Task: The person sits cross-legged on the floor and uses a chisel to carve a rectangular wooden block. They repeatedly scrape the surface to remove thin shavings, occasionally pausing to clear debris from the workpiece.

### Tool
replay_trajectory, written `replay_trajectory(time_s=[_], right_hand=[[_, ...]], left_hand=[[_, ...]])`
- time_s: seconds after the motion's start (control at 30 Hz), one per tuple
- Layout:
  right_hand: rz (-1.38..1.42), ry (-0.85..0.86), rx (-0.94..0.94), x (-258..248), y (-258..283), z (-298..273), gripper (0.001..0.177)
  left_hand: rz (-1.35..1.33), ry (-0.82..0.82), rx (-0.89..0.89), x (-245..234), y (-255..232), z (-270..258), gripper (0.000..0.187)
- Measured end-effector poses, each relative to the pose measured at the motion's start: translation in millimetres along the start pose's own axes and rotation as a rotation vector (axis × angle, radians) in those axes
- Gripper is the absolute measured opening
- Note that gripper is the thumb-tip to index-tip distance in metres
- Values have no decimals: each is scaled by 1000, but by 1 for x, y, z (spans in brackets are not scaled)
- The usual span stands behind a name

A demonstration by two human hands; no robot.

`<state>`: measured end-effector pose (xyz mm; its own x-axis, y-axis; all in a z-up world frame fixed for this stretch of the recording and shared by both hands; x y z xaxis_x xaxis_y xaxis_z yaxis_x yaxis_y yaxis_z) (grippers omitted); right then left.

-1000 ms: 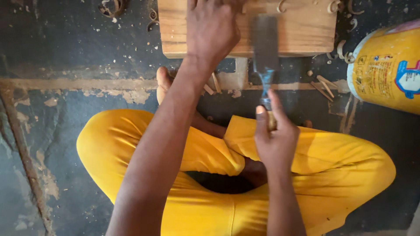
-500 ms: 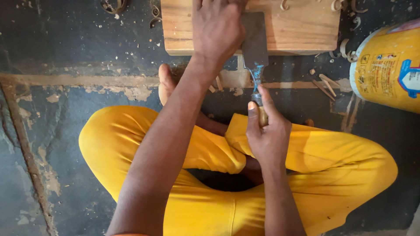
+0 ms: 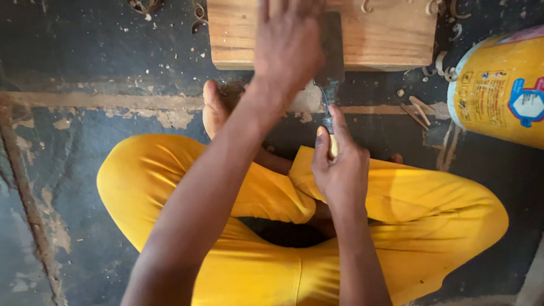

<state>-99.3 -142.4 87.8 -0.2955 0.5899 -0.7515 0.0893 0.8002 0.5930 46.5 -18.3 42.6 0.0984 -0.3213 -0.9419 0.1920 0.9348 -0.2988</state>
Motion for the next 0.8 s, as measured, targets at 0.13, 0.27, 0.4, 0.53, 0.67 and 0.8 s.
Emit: replay_trajectory(time_s=[0.13, 0.27, 0.4, 0.53, 0.67, 0.8], right_hand=[[0, -14, 5, 2, 2, 4, 48], [87, -3, 60, 6, -3, 10, 47], [23, -51, -28, 7, 2, 16, 44], [28, -48, -75, 9, 0, 22, 33], [51, -126, -190, 4, 10, 39, 36], [79, -117, -156, 7, 13, 51, 34]], left_hand=[[50, 174, 100, 0, -45, -31, 48], [16, 313, 109, 14, -49, -33, 47], [-22, 226, 100, 21, -45, -24, 53], [-50, 110, 113, 27, -39, -15, 52], [-103, 369, 16, 27, -24, 2, 32], [-175, 580, 2, 17, -18, 7, 41]])
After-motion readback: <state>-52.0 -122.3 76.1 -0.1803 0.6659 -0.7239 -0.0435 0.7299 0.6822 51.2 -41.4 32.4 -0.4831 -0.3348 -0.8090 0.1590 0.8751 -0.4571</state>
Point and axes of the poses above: each hand's wrist, its own z-axis towards the middle knuckle, its own x-axis out of the palm, y = z × x, the point moved 6 cm from there along z, towards the middle knuckle, and after that the axes turned 14 degrees about y, right-handed, at the moved point
